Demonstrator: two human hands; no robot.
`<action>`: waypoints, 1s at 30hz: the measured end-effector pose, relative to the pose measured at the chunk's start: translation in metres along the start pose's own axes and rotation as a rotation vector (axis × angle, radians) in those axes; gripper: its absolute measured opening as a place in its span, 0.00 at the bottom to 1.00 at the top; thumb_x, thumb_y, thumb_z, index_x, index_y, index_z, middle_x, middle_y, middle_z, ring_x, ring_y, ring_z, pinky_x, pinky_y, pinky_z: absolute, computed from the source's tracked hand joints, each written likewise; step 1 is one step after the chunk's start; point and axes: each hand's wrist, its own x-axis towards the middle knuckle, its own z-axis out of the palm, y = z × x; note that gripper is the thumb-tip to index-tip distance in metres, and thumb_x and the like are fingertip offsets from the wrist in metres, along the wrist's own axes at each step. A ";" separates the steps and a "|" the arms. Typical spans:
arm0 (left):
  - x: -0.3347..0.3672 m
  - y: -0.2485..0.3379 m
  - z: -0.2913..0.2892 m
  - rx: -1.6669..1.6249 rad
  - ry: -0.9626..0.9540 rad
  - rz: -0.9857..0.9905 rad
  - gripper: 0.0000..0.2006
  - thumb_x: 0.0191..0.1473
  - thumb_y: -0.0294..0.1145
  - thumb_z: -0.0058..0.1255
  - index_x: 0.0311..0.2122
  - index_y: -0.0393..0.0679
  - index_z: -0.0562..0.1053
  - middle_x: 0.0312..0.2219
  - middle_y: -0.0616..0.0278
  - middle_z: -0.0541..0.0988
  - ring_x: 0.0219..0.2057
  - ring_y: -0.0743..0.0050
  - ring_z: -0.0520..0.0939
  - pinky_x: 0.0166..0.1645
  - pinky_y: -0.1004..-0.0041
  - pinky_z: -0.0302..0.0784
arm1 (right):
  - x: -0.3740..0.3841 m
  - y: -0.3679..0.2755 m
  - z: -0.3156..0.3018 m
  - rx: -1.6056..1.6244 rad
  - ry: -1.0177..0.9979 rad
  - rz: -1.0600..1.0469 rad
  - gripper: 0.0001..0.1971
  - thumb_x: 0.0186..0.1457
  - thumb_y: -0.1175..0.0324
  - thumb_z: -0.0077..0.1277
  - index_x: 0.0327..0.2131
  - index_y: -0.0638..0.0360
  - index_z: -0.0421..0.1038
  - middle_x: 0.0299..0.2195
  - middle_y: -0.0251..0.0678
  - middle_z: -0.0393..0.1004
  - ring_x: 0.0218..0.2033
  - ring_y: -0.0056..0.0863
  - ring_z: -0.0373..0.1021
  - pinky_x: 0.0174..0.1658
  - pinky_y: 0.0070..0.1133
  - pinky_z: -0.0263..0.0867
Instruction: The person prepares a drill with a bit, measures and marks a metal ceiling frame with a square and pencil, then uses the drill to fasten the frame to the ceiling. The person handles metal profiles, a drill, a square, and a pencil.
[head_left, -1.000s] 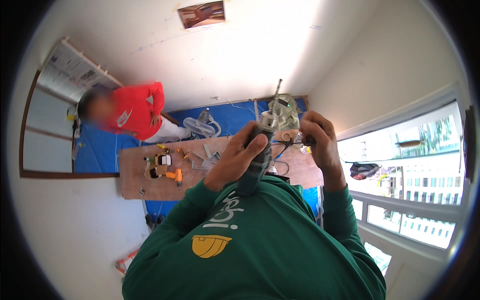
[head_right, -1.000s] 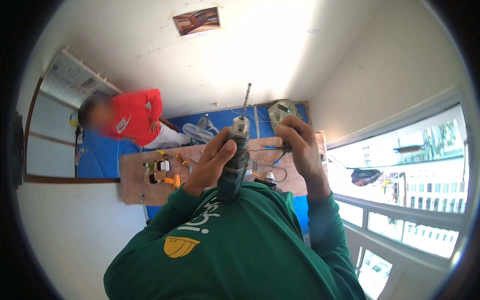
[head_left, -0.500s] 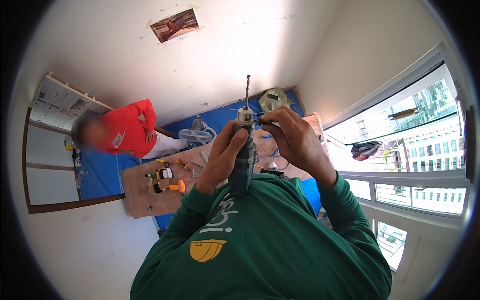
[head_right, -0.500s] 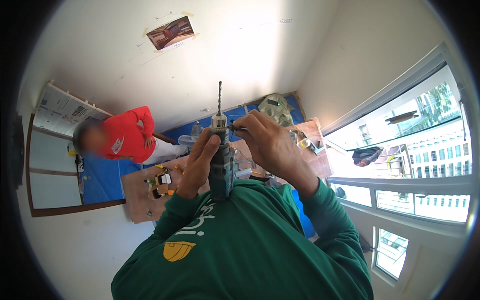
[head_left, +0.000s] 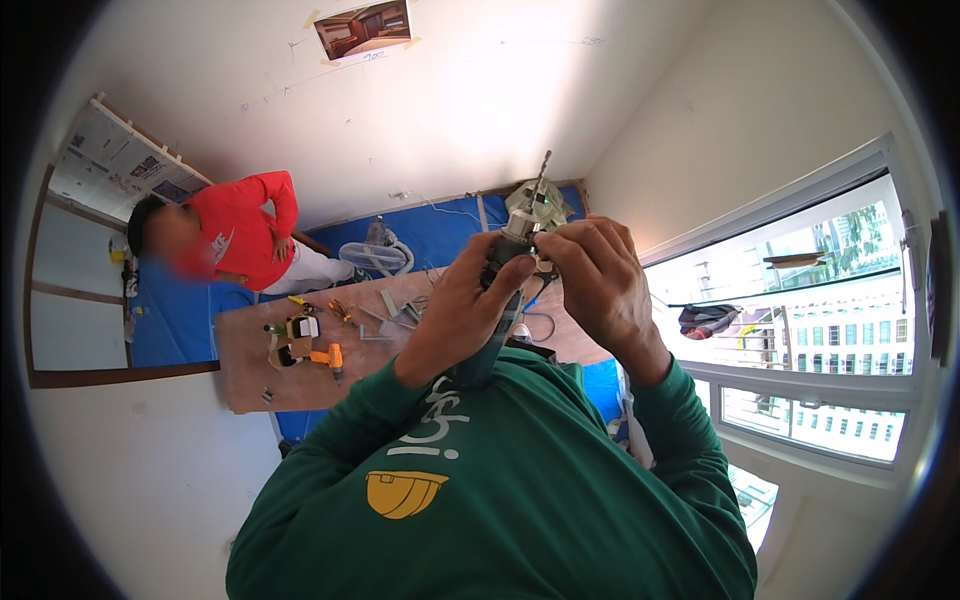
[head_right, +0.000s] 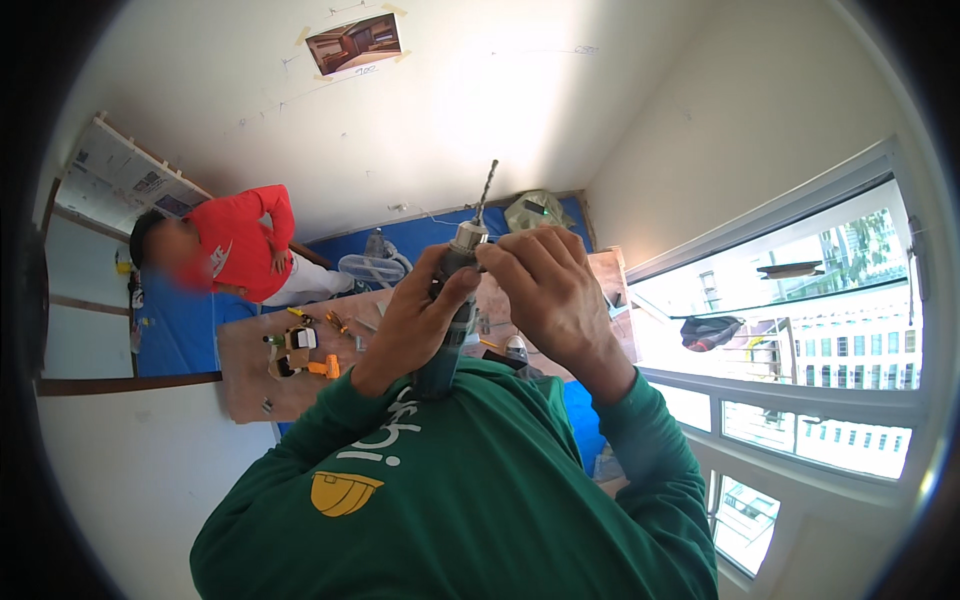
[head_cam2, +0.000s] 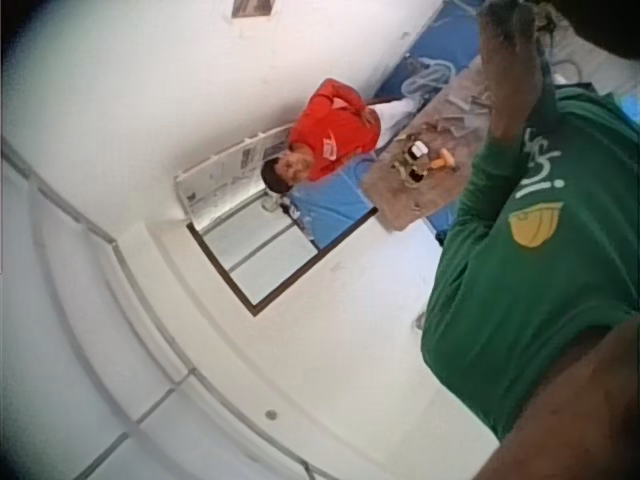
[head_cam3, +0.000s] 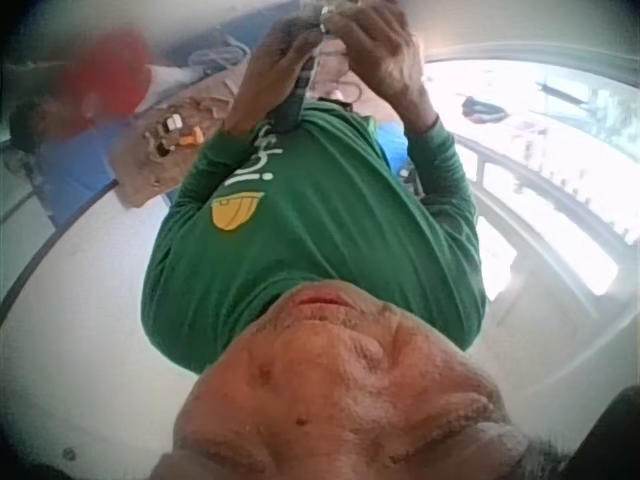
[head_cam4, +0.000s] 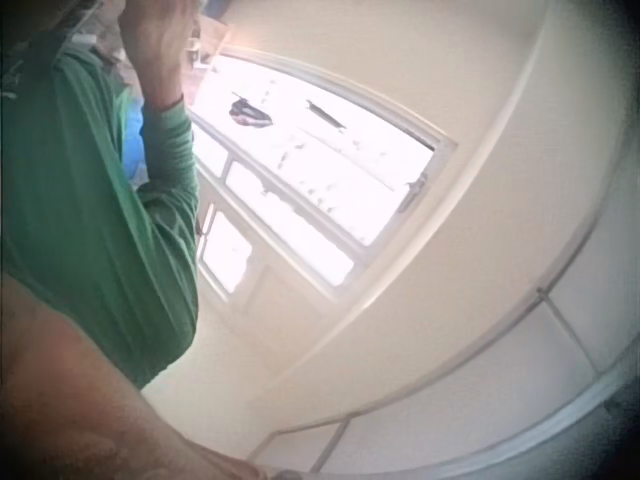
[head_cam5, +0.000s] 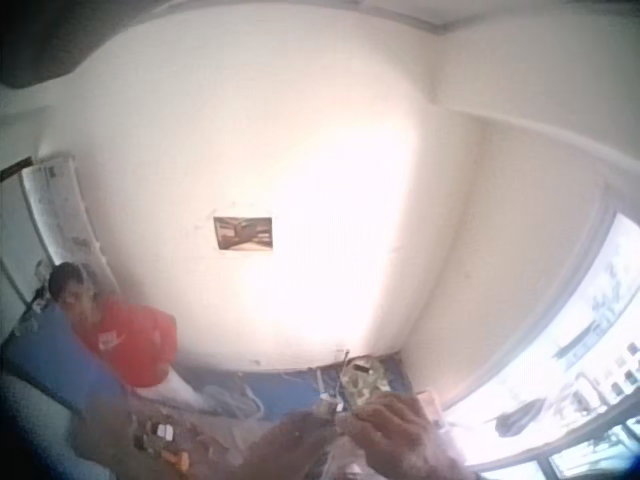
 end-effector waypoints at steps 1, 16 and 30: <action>0.001 0.003 0.001 0.066 0.002 0.015 0.22 0.70 0.50 0.53 0.53 0.41 0.72 0.32 0.61 0.78 0.34 0.76 0.79 0.40 0.70 0.75 | -0.001 -0.002 -0.001 -0.002 -0.001 0.052 0.16 0.45 0.81 0.60 0.41 0.59 0.77 0.36 0.35 0.78 0.42 0.36 0.77 0.52 0.34 0.72; -0.005 0.013 0.003 0.177 -0.093 0.077 0.23 0.74 0.52 0.41 0.50 0.38 0.70 0.32 0.48 0.80 0.33 0.50 0.82 0.39 0.58 0.74 | -0.010 0.016 0.004 0.027 -0.103 -0.052 0.12 0.53 0.76 0.57 0.42 0.56 0.72 0.29 0.30 0.69 0.32 0.30 0.70 0.41 0.28 0.66; -0.010 -0.023 0.002 0.069 0.054 -0.099 0.25 0.71 0.55 0.48 0.56 0.40 0.72 0.38 0.60 0.83 0.38 0.72 0.84 0.44 0.67 0.79 | -0.016 -0.046 0.051 0.730 0.227 0.828 0.03 0.68 0.76 0.50 0.43 0.62 0.66 0.29 0.43 0.75 0.28 0.33 0.73 0.34 0.30 0.68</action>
